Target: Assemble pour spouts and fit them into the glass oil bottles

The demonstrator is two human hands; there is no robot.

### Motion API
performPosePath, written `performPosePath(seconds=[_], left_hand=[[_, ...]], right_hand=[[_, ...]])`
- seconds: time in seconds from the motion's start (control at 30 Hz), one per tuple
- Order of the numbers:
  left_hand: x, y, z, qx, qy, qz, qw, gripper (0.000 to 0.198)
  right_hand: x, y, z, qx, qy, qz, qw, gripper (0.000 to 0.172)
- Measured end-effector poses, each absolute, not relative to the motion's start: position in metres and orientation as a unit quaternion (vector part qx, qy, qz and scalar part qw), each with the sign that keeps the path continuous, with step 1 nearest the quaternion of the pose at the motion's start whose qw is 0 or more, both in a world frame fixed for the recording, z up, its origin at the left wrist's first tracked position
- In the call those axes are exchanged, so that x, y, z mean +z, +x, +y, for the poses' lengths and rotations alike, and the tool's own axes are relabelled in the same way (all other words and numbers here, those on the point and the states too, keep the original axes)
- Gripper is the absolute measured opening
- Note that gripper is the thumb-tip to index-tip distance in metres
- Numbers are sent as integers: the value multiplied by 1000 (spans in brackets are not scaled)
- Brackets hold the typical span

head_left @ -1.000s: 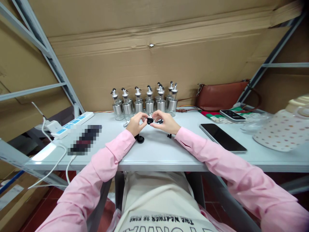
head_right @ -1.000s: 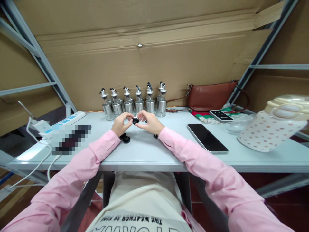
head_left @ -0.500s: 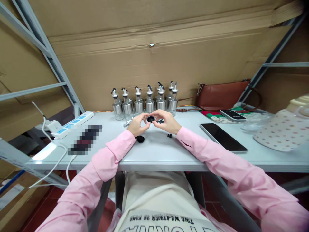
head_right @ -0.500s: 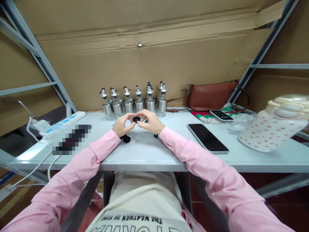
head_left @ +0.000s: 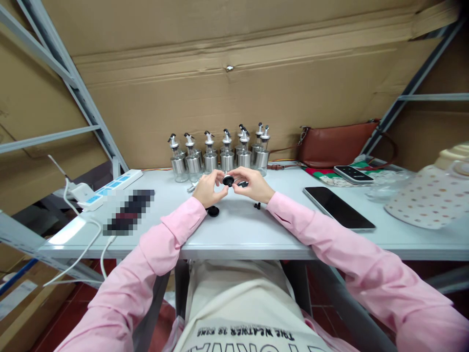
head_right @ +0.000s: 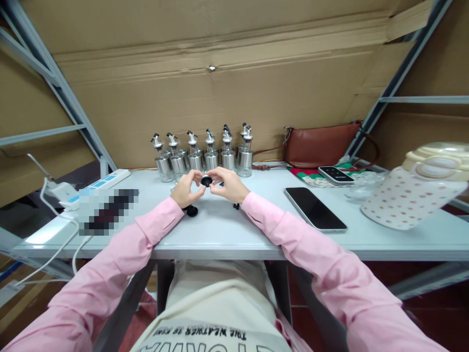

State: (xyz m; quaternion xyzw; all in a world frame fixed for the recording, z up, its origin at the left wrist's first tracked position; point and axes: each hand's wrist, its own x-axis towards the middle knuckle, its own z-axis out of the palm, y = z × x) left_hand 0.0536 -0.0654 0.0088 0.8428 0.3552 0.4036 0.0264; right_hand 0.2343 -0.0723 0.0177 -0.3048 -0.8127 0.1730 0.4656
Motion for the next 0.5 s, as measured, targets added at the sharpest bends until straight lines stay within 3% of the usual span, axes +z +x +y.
performPosePath(seconds=[0.3, 0.5], left_hand=[[13, 53, -68, 269, 869, 413, -41, 11], [10, 53, -66, 279, 872, 401, -42, 11]], right_hand=[[16, 233, -73, 130, -280, -840, 446, 30], [15, 233, -74, 202, -300, -832, 422, 29]])
